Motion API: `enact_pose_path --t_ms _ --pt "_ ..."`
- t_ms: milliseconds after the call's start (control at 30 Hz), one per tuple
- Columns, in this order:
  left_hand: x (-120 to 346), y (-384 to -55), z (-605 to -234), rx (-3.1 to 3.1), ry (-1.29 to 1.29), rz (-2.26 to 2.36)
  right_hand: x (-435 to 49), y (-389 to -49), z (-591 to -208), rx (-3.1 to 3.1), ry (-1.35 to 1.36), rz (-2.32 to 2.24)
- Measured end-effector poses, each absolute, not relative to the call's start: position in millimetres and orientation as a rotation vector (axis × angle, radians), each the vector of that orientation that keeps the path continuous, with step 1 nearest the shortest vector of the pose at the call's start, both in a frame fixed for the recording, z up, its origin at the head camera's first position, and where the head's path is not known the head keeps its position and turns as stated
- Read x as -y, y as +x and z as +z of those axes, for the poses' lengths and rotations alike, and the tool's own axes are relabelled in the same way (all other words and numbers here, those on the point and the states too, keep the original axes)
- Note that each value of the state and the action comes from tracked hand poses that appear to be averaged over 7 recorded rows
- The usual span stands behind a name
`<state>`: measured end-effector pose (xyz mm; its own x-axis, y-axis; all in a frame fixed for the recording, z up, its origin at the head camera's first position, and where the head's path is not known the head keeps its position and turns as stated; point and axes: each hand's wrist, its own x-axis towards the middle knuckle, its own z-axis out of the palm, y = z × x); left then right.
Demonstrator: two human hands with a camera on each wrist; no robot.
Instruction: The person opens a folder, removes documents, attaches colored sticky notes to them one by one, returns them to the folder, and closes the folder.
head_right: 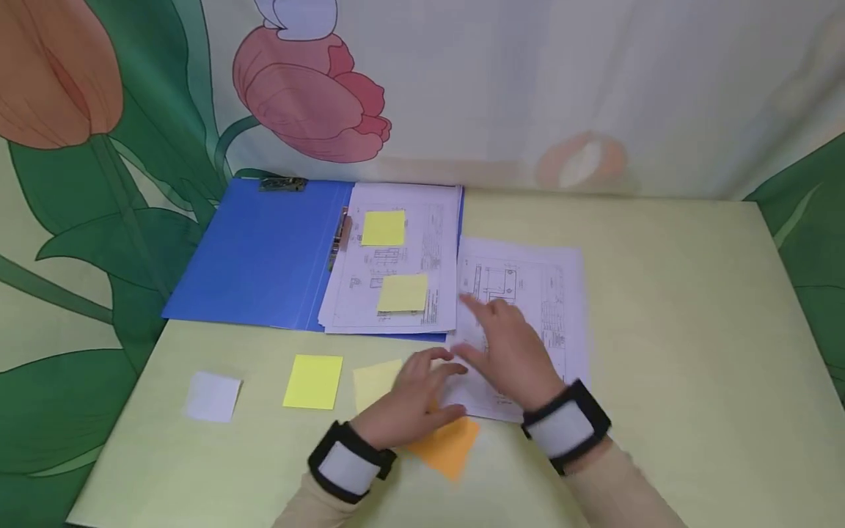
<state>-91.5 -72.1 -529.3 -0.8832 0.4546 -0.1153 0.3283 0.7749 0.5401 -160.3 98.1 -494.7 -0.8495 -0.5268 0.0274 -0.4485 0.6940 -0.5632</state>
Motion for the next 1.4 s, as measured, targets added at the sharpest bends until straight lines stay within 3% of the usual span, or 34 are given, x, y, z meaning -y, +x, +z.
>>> enact_pose_path --t_ms 133,233,467,767,867,1067,1400 --pt "114.6 -70.3 -509.6 -2.804 0.482 0.856 -105.1 -95.5 -517.4 -2.761 -1.372 -0.600" --pt "129.1 -53.3 -508.2 -2.821 0.454 0.719 -101.9 -69.7 -538.7 -2.651 -1.529 -0.357" --pt "138.2 -31.7 -511.2 -2.869 0.240 0.894 -104.8 -64.4 -552.6 -2.517 -1.836 -0.181" --pt "142.5 -37.5 -507.1 -2.931 0.161 1.018 -118.9 -54.0 -552.0 -2.482 -1.960 -0.269" --pt "135.0 -40.5 -508.8 -2.888 0.157 1.079 -121.0 -59.7 -541.8 -2.579 -1.738 -0.600" --pt "105.7 -48.1 -511.4 -2.174 0.172 1.550 -121.9 -64.6 -497.6 -2.350 -0.824 -1.639" --pt "85.6 -51.3 -502.0 -1.777 0.155 1.957 -136.5 -62.1 -484.0 -1.951 -0.301 -2.136"
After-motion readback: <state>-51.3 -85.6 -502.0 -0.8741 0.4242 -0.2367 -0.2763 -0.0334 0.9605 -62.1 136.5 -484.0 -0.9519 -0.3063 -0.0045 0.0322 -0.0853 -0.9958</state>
